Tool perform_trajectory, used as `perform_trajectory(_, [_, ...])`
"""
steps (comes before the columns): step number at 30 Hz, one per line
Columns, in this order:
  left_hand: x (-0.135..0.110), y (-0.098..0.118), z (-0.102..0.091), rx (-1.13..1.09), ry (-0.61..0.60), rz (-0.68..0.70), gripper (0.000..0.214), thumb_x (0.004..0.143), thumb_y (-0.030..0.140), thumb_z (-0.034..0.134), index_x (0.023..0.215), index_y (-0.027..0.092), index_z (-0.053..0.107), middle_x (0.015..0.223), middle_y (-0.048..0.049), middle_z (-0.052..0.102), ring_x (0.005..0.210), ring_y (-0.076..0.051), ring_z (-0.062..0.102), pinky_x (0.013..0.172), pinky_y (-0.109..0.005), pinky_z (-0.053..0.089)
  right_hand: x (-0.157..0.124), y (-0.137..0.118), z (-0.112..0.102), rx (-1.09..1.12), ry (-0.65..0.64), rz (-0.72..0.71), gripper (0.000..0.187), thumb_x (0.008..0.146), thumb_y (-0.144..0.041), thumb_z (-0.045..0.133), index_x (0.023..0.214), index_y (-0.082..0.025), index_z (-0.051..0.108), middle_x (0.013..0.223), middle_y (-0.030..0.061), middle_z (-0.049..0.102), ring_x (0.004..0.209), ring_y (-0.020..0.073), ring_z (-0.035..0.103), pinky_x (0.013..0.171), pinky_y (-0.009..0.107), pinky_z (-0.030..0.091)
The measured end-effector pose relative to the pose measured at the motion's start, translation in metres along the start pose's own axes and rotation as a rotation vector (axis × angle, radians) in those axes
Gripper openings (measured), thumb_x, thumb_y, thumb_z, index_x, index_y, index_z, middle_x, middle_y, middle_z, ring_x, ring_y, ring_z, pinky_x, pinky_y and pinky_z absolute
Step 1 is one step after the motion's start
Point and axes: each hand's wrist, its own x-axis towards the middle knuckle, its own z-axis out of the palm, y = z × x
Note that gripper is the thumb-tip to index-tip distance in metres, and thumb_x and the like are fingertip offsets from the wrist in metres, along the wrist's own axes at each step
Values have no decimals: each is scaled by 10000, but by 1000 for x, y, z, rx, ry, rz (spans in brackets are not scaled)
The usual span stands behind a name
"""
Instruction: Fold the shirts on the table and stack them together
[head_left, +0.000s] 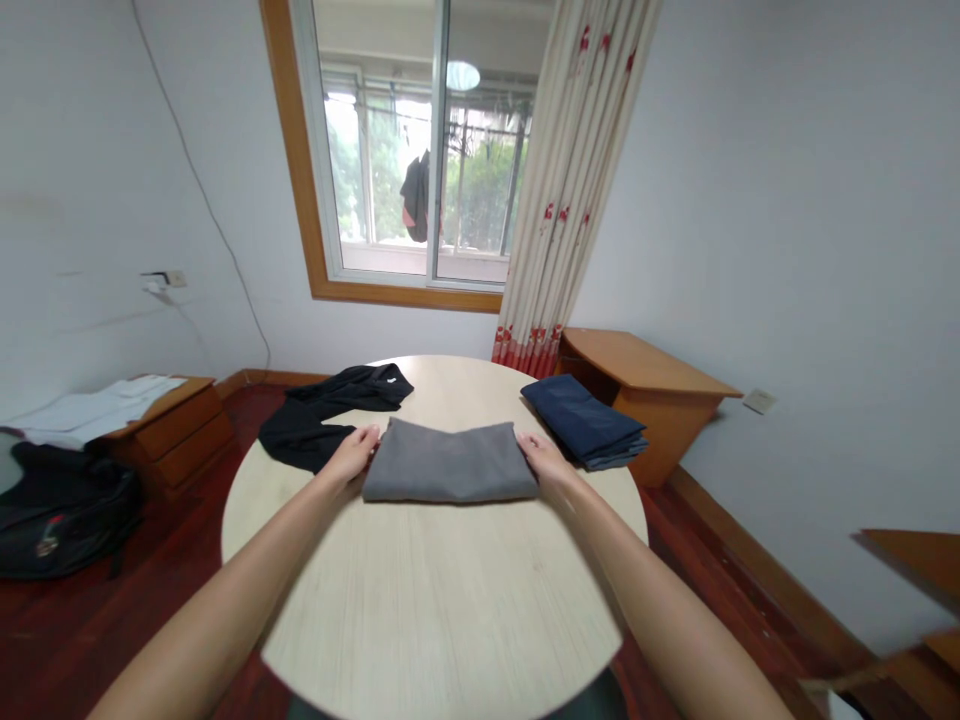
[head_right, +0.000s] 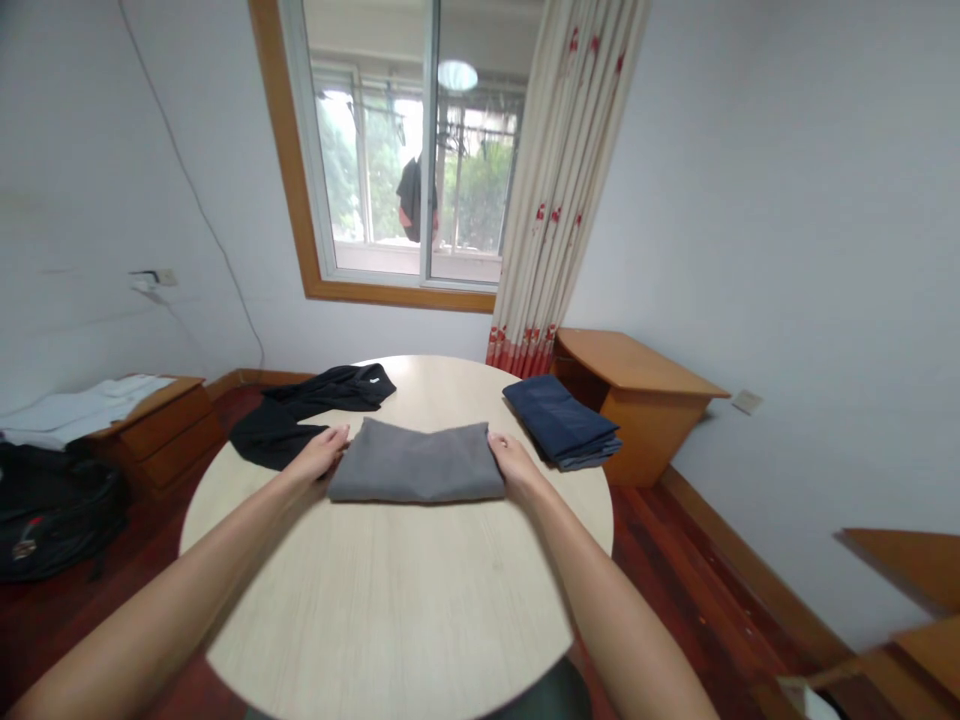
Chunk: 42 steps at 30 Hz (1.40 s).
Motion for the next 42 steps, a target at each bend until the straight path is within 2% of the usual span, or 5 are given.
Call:
perform_trajectory(6, [-23, -40, -18, 103, -163, 38, 874, 615, 618, 767, 1284, 114, 519, 591, 83, 473, 551, -135, 475, 541, -238, 317, -24, 33, 2, 42, -71, -35, 707, 728, -529, 739, 1280, -146, 520, 918, 84, 710, 813, 210, 657, 723, 318, 500])
perform_trajectory(14, [-41, -45, -26, 198, -121, 80, 667, 600, 516, 779, 1110, 145, 561, 559, 111, 405, 497, -102, 399, 517, -222, 288, -22, 49, -3, -256, 62, -97, 418, 737, -348, 659, 1108, -176, 572, 668, -40, 572, 614, 151, 538, 606, 255, 395])
perform_trajectory(25, [33, -3, -5, 368, -163, -168, 549, 626, 642, 783, 606, 196, 464, 482, 64, 379, 394, -76, 312, 417, -239, 197, 45, 24, 16, -340, 88, 88, 405, 799, -512, 626, 573, -191, 524, 537, -11, 501, 560, 139, 484, 517, 240, 300])
perform_trajectory(35, [40, -7, -7, 211, -70, -112, 506, 671, 624, 716, 637, 210, 425, 536, 70, 391, 456, -93, 378, 464, -214, 288, 56, 26, 13, -8, 74, 141, 352, 763, -482, 700, 654, -190, 537, 590, 14, 596, 560, 151, 542, 529, 250, 412])
perform_trajectory(42, [43, -21, -9, 640, 90, -2, 261, 798, 368, 628, 635, 202, 508, 628, -29, 584, 659, -217, 588, 622, -283, 398, 44, 22, 22, -677, 221, 22, 192, 907, -337, 603, 921, -148, 631, 892, 112, 704, 851, 225, 641, 727, 287, 438])
